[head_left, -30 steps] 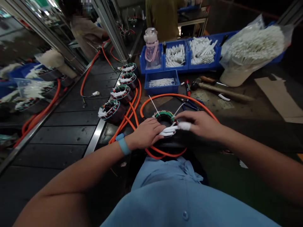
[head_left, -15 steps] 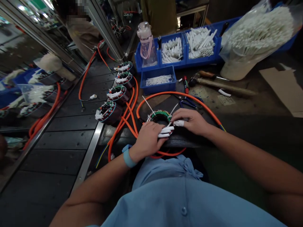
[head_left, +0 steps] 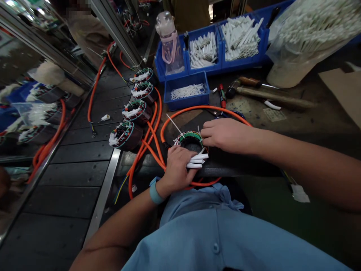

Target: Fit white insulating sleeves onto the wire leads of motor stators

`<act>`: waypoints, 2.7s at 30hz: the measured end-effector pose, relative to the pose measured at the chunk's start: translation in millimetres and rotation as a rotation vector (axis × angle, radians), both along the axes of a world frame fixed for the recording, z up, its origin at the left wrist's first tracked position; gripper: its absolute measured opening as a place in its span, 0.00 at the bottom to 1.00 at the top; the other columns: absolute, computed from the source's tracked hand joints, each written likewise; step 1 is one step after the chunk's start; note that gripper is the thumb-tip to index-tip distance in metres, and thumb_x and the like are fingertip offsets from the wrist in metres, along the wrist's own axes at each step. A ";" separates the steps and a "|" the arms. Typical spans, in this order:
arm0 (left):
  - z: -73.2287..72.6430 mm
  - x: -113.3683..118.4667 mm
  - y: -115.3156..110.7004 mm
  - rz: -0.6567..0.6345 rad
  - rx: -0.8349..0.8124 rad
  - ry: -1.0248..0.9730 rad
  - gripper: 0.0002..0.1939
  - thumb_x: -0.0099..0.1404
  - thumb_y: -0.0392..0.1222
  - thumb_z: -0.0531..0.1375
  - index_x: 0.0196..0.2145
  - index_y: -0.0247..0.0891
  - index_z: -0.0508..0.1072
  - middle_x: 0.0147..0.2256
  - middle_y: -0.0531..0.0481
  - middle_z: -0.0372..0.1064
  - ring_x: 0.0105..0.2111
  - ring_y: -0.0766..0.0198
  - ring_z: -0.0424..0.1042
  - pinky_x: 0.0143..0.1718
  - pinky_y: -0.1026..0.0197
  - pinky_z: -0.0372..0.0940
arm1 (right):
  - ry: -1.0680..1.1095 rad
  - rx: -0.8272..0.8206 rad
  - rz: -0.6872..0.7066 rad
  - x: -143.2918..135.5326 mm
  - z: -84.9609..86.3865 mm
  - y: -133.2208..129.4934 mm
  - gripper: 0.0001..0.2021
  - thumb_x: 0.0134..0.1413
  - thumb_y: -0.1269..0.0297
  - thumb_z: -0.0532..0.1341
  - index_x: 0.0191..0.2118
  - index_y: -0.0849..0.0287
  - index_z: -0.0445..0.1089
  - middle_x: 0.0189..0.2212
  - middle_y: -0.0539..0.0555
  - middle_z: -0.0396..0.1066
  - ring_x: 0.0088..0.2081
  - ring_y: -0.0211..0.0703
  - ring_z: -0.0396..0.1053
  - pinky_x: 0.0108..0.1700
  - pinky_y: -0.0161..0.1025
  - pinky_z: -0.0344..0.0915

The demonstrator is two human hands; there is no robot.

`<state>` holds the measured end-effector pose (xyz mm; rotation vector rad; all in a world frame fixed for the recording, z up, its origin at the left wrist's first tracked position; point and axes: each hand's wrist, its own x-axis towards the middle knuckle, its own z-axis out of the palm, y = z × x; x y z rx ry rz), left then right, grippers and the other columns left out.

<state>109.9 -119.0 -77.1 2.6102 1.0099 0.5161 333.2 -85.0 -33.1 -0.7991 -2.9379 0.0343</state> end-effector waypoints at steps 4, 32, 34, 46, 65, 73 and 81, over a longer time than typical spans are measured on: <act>-2.2 -0.8 0.0 -0.023 0.028 -0.029 0.12 0.60 0.45 0.57 0.39 0.36 0.70 0.35 0.47 0.71 0.38 0.57 0.67 0.50 0.49 0.53 | -0.094 0.038 0.068 -13.8 2.4 -7.0 0.10 0.58 0.72 0.54 0.30 0.63 0.71 0.32 0.57 0.68 0.36 0.44 0.61 0.34 0.40 0.55; -14.9 28.6 -9.3 0.322 0.191 -0.167 0.08 0.57 0.45 0.58 0.27 0.39 0.66 0.25 0.53 0.69 0.28 0.62 0.68 0.45 0.51 0.56 | 0.218 -0.032 -0.193 -1.9 -34.6 -26.1 0.12 0.58 0.73 0.51 0.36 0.61 0.72 0.37 0.57 0.72 0.38 0.42 0.67 0.34 0.36 0.57; -17.4 31.2 -10.4 0.351 0.191 -0.169 0.07 0.56 0.44 0.59 0.27 0.39 0.65 0.24 0.54 0.68 0.28 0.62 0.68 0.44 0.51 0.56 | 0.104 -0.042 -0.189 -8.0 -24.5 -22.4 0.11 0.58 0.72 0.52 0.33 0.61 0.72 0.34 0.56 0.71 0.36 0.43 0.67 0.32 0.37 0.55; 18.3 -4.2 2.6 -0.145 0.037 0.261 0.22 0.61 0.51 0.57 0.48 0.33 0.64 0.41 0.42 0.68 0.44 0.53 0.66 0.51 0.49 0.54 | -0.239 -0.232 -0.168 -41.7 25.0 -4.6 0.10 0.49 0.77 0.56 0.32 0.62 0.75 0.28 0.57 0.73 0.29 0.42 0.67 0.30 0.37 0.52; 26.7 -0.9 12.0 -0.121 -0.097 0.236 0.11 0.65 0.45 0.54 0.40 0.40 0.72 0.37 0.49 0.75 0.39 0.56 0.71 0.47 0.52 0.56 | 0.372 -0.256 -0.570 -39.0 -29.3 -57.1 0.03 0.53 0.71 0.56 0.34 0.60 0.65 0.33 0.53 0.67 0.36 0.42 0.61 0.35 0.35 0.54; 14.7 0.4 3.2 -0.106 0.135 0.315 0.15 0.67 0.44 0.51 0.46 0.35 0.68 0.34 0.45 0.71 0.36 0.55 0.69 0.42 0.52 0.57 | 0.101 -0.207 -0.510 -44.0 -8.3 -45.3 0.06 0.53 0.74 0.54 0.34 0.59 0.67 0.34 0.55 0.70 0.38 0.44 0.65 0.33 0.37 0.53; 12.2 3.9 -5.0 -0.020 0.205 0.324 0.13 0.67 0.42 0.50 0.41 0.35 0.70 0.30 0.46 0.68 0.34 0.56 0.66 0.39 0.53 0.57 | 0.189 -0.148 -0.439 -42.8 -19.6 -52.1 0.07 0.54 0.73 0.55 0.34 0.60 0.69 0.33 0.55 0.71 0.38 0.44 0.66 0.36 0.37 0.56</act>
